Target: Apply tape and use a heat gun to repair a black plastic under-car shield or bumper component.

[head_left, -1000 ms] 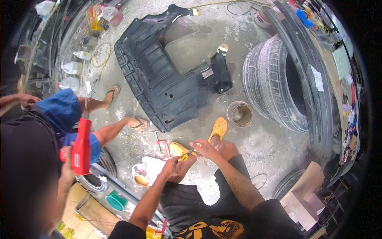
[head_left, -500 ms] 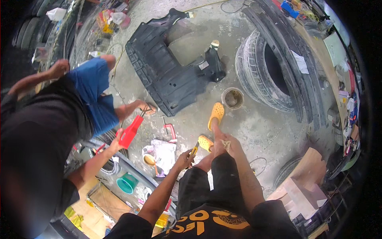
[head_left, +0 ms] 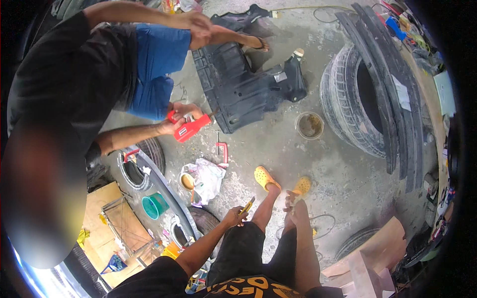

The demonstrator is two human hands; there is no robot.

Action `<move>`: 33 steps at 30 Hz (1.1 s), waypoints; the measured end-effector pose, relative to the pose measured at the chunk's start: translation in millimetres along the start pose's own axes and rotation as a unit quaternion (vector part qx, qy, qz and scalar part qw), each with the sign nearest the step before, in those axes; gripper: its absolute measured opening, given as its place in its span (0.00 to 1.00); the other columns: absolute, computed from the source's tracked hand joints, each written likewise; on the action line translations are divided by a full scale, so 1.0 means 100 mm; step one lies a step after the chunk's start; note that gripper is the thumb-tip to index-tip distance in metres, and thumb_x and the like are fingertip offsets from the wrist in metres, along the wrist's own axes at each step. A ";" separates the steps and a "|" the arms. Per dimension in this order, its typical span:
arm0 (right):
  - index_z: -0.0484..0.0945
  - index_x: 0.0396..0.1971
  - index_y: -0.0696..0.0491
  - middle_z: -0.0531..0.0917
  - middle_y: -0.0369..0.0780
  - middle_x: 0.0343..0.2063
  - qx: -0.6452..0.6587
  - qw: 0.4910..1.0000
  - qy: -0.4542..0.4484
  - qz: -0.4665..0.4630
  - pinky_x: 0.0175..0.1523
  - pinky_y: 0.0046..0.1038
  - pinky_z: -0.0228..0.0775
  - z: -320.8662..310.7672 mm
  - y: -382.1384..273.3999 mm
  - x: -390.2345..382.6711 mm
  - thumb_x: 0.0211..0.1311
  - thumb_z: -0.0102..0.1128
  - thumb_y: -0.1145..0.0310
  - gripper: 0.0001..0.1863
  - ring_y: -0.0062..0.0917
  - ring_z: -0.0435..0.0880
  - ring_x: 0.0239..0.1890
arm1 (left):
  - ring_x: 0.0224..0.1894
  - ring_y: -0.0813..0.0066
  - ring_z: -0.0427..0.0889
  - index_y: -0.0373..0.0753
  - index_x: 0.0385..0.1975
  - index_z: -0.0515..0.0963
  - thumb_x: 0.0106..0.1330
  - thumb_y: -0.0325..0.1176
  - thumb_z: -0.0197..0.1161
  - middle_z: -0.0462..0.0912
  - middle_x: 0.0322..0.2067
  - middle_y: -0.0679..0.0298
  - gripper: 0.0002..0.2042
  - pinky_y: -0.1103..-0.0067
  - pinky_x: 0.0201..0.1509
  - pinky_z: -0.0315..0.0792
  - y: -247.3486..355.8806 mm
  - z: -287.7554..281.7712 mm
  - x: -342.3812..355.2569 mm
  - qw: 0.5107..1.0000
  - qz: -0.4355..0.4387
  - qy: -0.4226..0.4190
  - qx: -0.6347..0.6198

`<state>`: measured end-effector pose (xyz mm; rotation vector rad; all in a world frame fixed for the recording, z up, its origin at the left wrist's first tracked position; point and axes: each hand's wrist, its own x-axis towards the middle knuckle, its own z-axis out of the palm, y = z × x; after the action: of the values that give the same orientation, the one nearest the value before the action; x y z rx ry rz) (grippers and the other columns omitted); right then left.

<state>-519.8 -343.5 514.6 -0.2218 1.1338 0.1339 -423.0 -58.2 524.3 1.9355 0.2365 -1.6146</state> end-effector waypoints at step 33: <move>0.74 0.52 0.51 0.82 0.47 0.41 -0.381 0.883 0.167 -0.217 0.42 0.40 0.70 -0.95 0.27 1.54 0.62 0.57 0.57 0.21 0.41 0.81 0.40 | 0.32 0.71 0.83 0.35 0.31 0.80 0.48 0.27 0.70 0.84 0.27 0.58 0.10 0.76 0.37 0.77 -0.31 -0.39 1.69 0.965 0.185 0.079 0.171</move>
<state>-544.7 -341.6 333.8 -1.2343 1.2995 0.1400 -364.6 -51.8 358.4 2.2072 -0.3478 -1.3160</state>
